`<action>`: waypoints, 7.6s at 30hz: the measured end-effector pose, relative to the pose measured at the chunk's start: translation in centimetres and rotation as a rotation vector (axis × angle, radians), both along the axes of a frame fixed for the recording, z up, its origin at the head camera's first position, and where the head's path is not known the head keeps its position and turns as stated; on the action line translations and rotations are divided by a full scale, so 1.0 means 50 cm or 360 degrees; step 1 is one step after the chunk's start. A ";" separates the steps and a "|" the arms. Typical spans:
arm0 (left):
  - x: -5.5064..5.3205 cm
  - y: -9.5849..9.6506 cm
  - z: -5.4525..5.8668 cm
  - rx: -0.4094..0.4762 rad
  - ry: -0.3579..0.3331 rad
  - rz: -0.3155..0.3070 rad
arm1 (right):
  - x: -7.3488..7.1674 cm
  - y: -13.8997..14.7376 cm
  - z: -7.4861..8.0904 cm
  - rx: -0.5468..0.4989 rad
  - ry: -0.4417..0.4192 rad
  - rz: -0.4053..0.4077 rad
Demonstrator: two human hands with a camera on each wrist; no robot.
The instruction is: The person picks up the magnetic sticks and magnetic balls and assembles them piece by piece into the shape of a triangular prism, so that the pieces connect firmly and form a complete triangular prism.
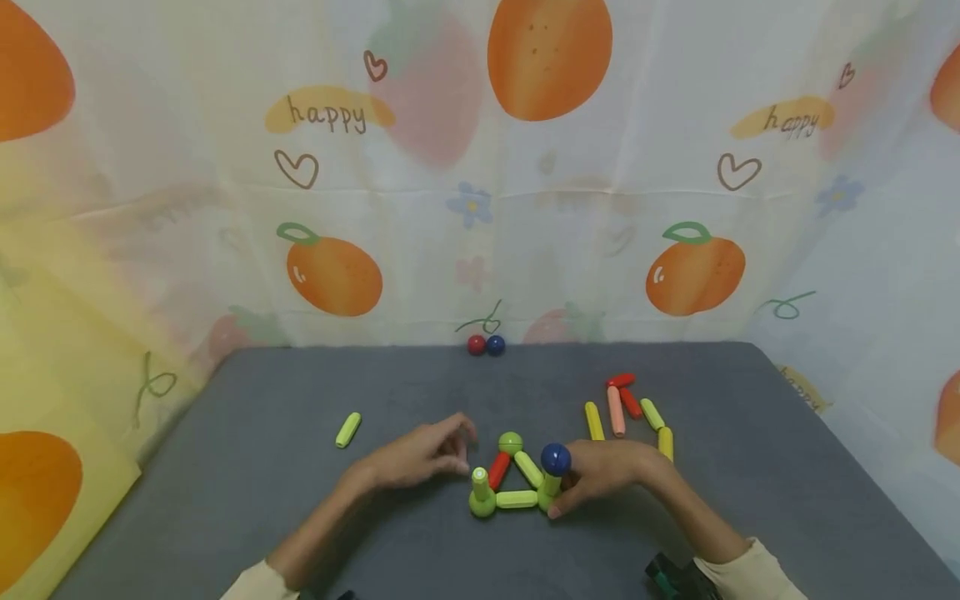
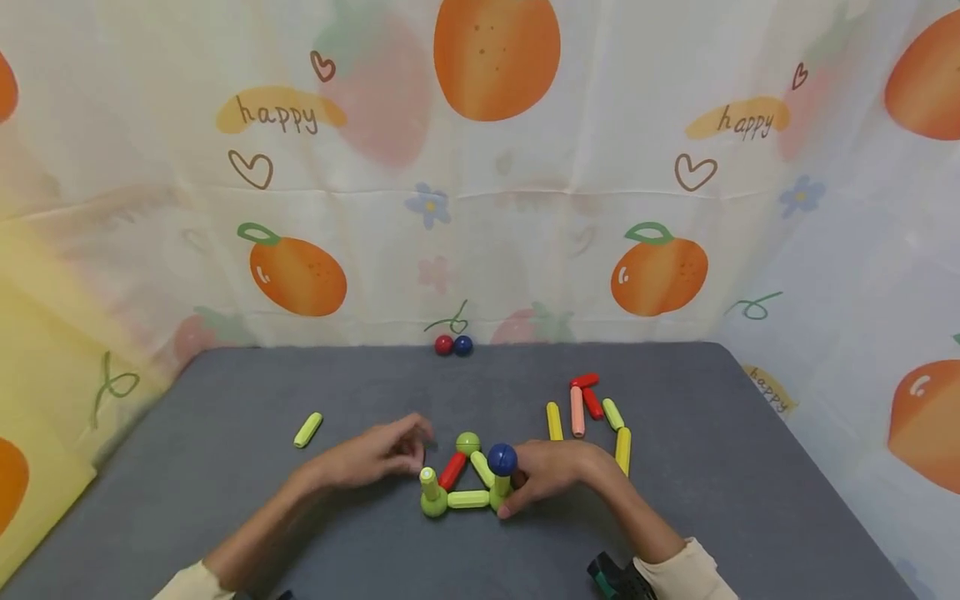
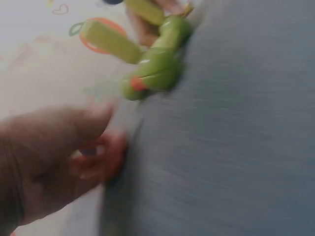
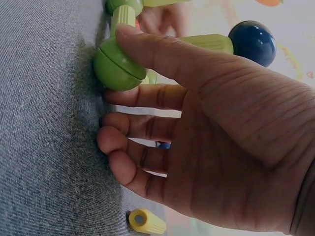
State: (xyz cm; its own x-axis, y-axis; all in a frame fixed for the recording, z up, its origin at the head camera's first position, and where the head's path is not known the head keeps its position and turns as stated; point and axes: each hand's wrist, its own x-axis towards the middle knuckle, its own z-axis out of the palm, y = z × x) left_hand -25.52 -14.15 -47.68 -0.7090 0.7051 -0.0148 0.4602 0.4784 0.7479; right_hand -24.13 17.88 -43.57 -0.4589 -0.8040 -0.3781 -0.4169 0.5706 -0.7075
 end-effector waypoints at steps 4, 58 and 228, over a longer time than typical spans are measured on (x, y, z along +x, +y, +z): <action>-0.099 0.047 0.034 -0.0250 0.0464 0.0275 | -0.005 0.011 0.000 0.0012 -0.0027 -0.0011; 0.089 0.046 -0.035 0.0654 0.0048 -0.0136 | -0.010 0.005 -0.014 -0.0047 -0.0067 -0.0049; 0.092 0.051 -0.093 0.0701 0.0248 0.0069 | 0.186 -0.084 -0.011 0.0065 0.1051 -0.0674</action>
